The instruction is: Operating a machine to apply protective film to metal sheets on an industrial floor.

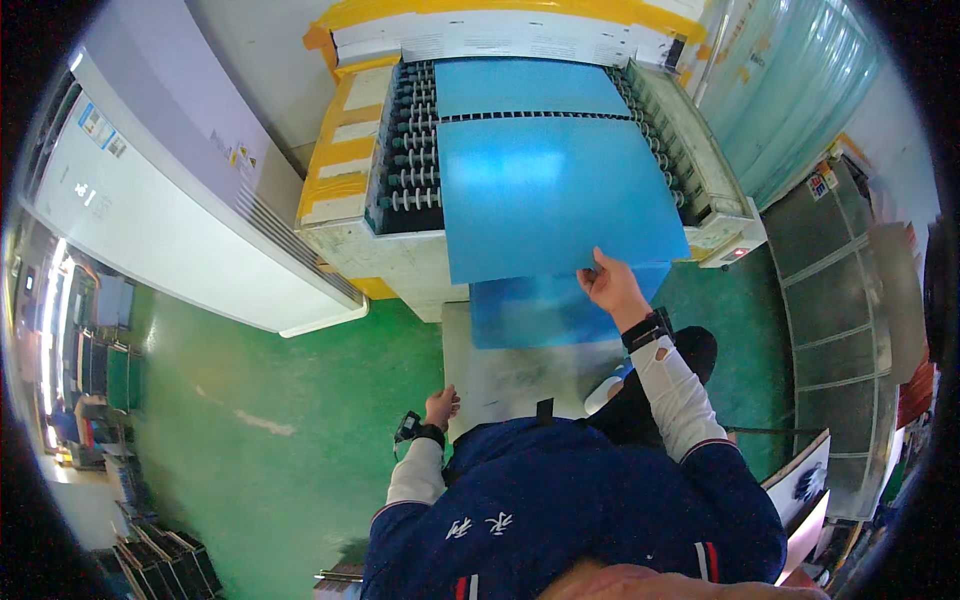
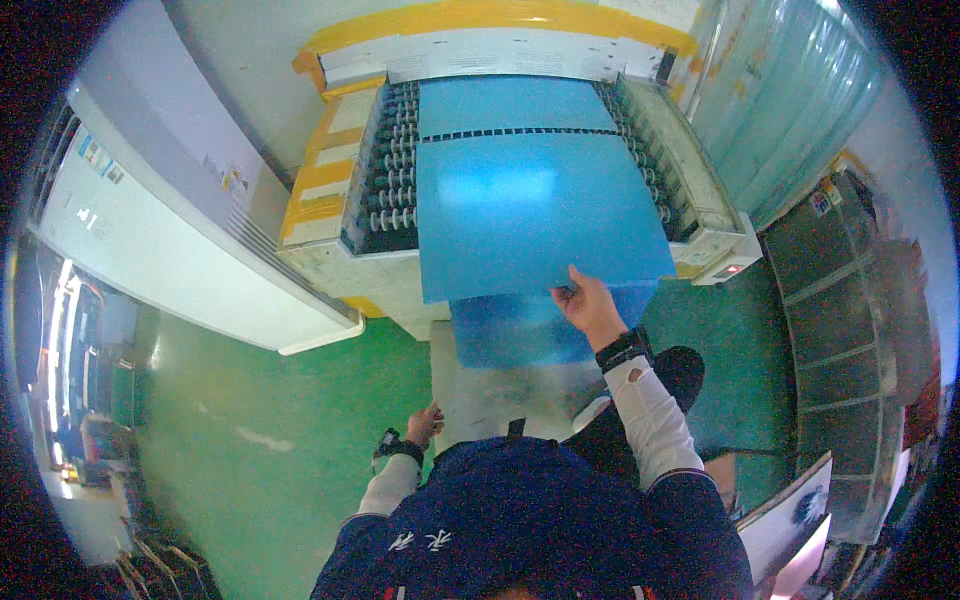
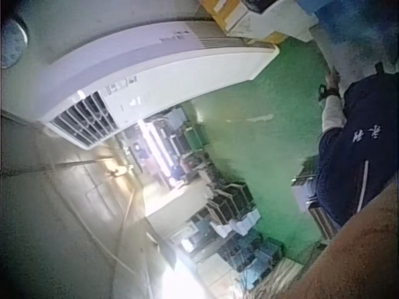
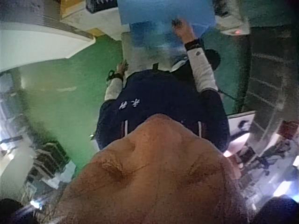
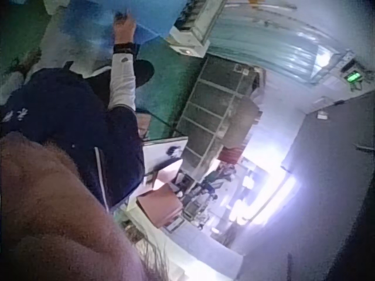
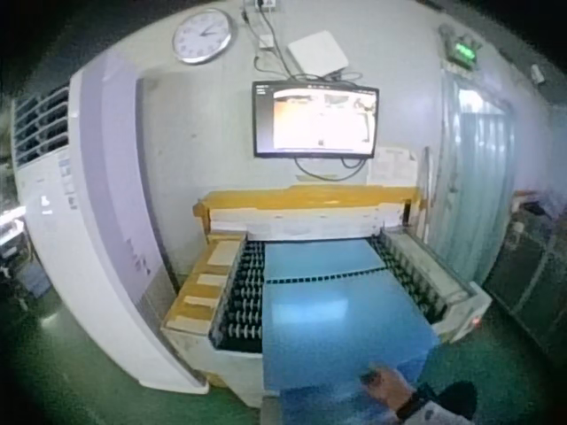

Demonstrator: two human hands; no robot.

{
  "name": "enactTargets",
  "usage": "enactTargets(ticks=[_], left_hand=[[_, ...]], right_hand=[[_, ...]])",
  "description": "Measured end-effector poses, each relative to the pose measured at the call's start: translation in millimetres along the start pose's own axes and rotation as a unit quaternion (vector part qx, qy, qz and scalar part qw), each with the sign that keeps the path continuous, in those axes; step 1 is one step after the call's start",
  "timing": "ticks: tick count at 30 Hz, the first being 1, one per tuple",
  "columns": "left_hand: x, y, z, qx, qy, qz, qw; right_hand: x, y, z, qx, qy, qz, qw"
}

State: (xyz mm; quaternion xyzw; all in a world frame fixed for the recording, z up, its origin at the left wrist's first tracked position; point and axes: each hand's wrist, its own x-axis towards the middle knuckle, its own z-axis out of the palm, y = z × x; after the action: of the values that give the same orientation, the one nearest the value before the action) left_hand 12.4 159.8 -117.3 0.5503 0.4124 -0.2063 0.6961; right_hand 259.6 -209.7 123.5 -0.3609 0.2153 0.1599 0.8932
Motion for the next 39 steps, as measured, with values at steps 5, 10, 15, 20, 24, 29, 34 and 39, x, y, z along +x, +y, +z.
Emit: enactTargets(ticks=[5,10,15,20,24,29,34,39], left_hand=[[13,9,-1,0.016,-0.034,0.062,0.997],[9,64,20,0.01,-0.03,0.115,0.993],[-6,142,69,-0.019,-0.044,0.252,0.966],[-21,200,113,0.032,-0.054,0.341,0.938],[-30,217,134,0.039,-0.019,0.395,0.918],[-25,212,138,0.055,0.009,0.425,0.904],[-20,212,140,0.036,0.006,0.408,0.912],[-16,211,142,0.028,0.023,0.416,0.909]], right_hand=[[0,-2,6,0.005,0.002,-0.015,1.0],[0,-5,12,0.015,0.009,-0.011,1.0],[9,-6,12,0.036,0.012,-0.01,0.999],[6,-10,18,0.024,-0.002,0.001,1.0],[-10,-8,29,0.002,-0.024,0.004,1.0],[-13,7,3,-0.049,-0.106,0.044,0.992],[-15,28,-21,-0.102,-0.111,0.075,0.986],[-19,39,-22,-0.145,-0.06,0.084,0.984]])
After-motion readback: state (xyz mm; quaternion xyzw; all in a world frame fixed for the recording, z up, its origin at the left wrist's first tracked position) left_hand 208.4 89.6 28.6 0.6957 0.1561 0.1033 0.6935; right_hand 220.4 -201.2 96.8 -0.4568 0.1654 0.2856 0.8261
